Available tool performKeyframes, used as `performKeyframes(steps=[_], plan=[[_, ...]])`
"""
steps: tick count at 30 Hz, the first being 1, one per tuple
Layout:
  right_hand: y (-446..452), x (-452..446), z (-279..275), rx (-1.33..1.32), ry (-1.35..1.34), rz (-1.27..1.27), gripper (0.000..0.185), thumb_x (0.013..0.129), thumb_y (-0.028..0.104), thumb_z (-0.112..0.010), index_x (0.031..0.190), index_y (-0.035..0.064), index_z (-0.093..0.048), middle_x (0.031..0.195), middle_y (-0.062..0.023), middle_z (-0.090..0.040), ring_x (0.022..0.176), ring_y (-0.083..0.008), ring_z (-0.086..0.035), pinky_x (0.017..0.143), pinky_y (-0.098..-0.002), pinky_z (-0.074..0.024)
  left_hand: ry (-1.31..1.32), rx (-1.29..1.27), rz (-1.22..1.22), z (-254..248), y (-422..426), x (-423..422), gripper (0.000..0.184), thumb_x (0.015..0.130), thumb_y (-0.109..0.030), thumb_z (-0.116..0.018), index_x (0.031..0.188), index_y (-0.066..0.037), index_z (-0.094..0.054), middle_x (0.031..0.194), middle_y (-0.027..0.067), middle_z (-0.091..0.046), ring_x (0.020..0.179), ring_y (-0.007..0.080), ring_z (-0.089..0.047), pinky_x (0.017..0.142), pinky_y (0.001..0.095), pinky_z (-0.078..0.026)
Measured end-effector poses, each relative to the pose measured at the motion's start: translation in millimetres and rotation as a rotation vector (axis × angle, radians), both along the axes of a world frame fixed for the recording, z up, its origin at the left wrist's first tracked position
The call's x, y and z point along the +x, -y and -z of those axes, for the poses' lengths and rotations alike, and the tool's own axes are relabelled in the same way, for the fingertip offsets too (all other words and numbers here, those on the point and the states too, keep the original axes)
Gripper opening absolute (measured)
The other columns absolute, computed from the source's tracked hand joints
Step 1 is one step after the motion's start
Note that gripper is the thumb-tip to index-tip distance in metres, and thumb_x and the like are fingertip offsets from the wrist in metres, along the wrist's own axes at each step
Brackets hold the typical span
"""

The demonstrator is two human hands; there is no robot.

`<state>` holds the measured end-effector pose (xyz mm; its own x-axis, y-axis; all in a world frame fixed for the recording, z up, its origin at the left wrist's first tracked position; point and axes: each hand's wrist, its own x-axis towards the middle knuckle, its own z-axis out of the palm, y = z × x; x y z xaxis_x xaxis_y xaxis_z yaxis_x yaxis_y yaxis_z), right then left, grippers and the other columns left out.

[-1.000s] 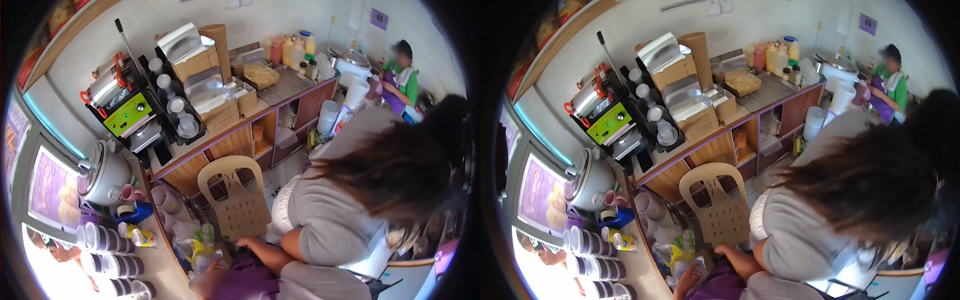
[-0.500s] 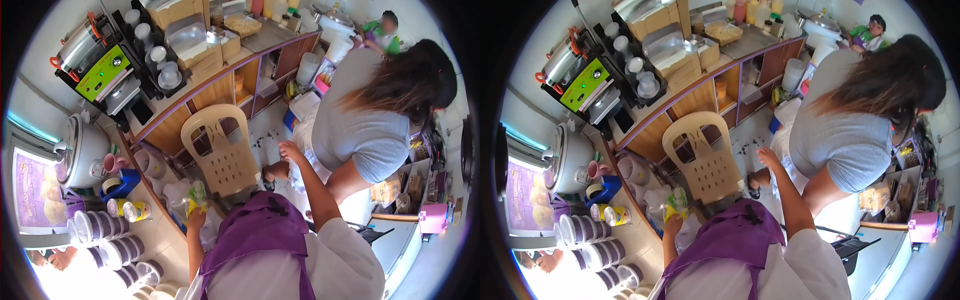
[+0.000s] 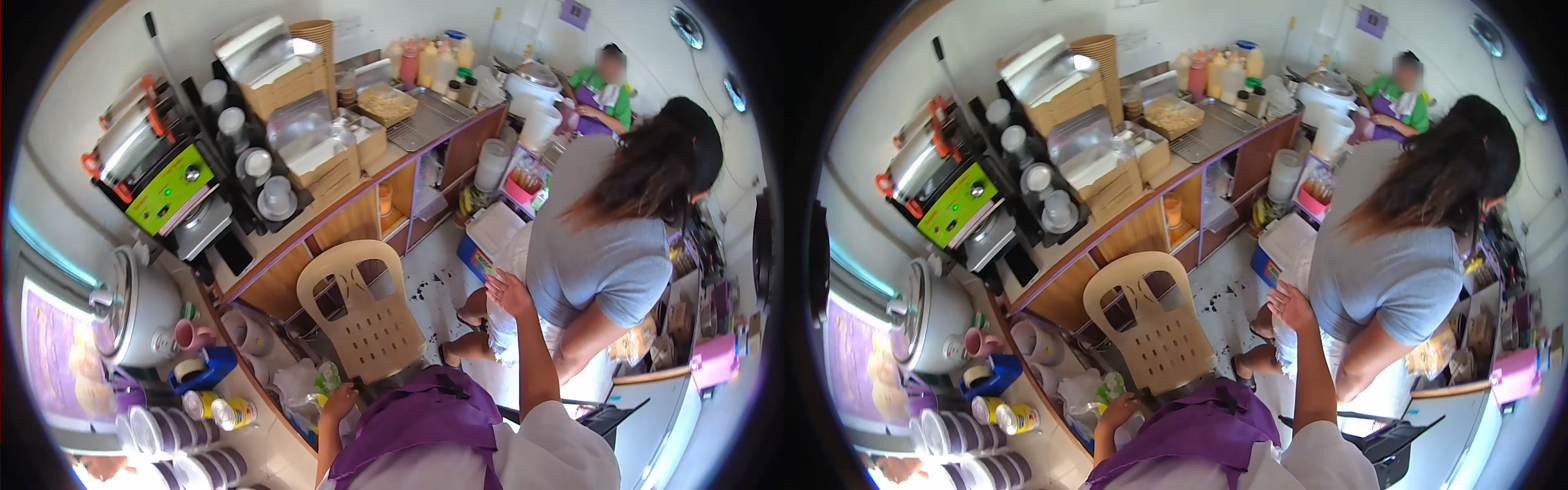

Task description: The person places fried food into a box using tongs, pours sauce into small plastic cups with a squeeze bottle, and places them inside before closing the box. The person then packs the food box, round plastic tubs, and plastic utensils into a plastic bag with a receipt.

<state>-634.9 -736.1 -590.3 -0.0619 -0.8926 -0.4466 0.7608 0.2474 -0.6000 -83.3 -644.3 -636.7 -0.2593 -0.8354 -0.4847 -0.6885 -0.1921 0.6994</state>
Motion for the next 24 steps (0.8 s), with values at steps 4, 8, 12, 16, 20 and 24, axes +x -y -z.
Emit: performKeyframes(steps=[4, 8, 12, 16, 20, 24], plan=[[-9.1, 1.0, -1.0, -0.045, -0.017, 0.074, 0.042, 0.093, 0.032, -0.051, 0.130, 0.0139, -0.050, 0.124, -0.0110, -0.054, 0.114, -0.0287, -0.051, 0.098, -0.0439, -0.0419, -0.002, 0.049, 0.013, -16.6, 19.4, -6.8, 0.045, 0.087, -0.031, -0.056, 0.121, 0.000, -0.054, 0.105, 0.0225, -0.063, 0.097, 0.0326, -0.061, 0.085, 0.0386, -0.047], [-5.9, 10.3, -0.5, 0.043, -0.033, 0.246, 0.038, 0.091, 0.030, -0.052, 0.126, 0.0133, -0.054, 0.122, -0.0101, -0.054, 0.110, -0.0270, -0.052, 0.093, -0.0419, -0.0446, -0.013, 0.149, 0.008, -27.3, 34.1, -7.0, 0.046, 0.088, -0.031, -0.056, 0.123, -0.001, -0.052, 0.101, 0.0210, -0.064, 0.096, 0.0299, -0.062, 0.084, 0.0374, -0.047], [11.9, 17.3, 15.5, 0.176, -0.071, 0.409, 0.036, 0.087, 0.030, -0.059, 0.120, 0.0138, -0.057, 0.114, -0.0093, -0.055, 0.100, -0.0253, -0.054, 0.087, -0.0395, -0.0460, 0.024, 0.153, 0.009, -43.2, 41.4, -8.8, 0.045, 0.089, -0.030, -0.057, 0.124, -0.001, -0.051, 0.097, 0.0183, -0.064, 0.091, 0.0258, -0.062, 0.081, 0.0346, -0.047], [58.9, 13.1, 29.7, 0.294, -0.053, 0.533, 0.030, 0.088, 0.027, -0.057, 0.115, 0.0157, -0.058, 0.107, -0.0080, -0.055, 0.093, -0.0219, -0.053, 0.082, -0.0367, -0.0471, -0.150, 0.225, -0.126, -68.4, 72.0, -20.3, 0.043, 0.091, -0.028, -0.056, 0.125, -0.003, -0.052, 0.096, 0.0143, -0.064, 0.089, 0.0203, -0.061, 0.079, 0.0310, -0.047], [148.8, -18.0, 46.2, 0.339, -0.070, 0.604, 0.027, 0.087, 0.026, -0.056, 0.112, 0.0152, -0.060, 0.104, -0.0068, -0.056, 0.093, -0.0210, -0.052, 0.080, -0.0350, -0.0465, -0.340, 0.023, -0.214, -112.3, 134.3, -72.4, 0.035, 0.094, -0.019, -0.053, 0.125, -0.003, -0.052, 0.109, 0.0129, -0.058, 0.104, 0.0200, -0.057, 0.089, 0.0308, -0.045], [293.0, -54.0, 0.3, 0.152, -0.299, 0.604, 0.026, 0.086, 0.029, -0.058, 0.106, 0.0137, -0.061, 0.096, -0.0033, -0.059, 0.079, -0.0170, -0.056, 0.071, -0.0311, -0.0480, -0.390, -0.156, -0.124, -190.6, 229.5, -161.2, 0.036, 0.093, -0.011, -0.053, 0.128, -0.004, -0.049, 0.124, 0.0128, -0.048, 0.117, 0.0215, -0.048, 0.095, 0.0329, -0.042]])
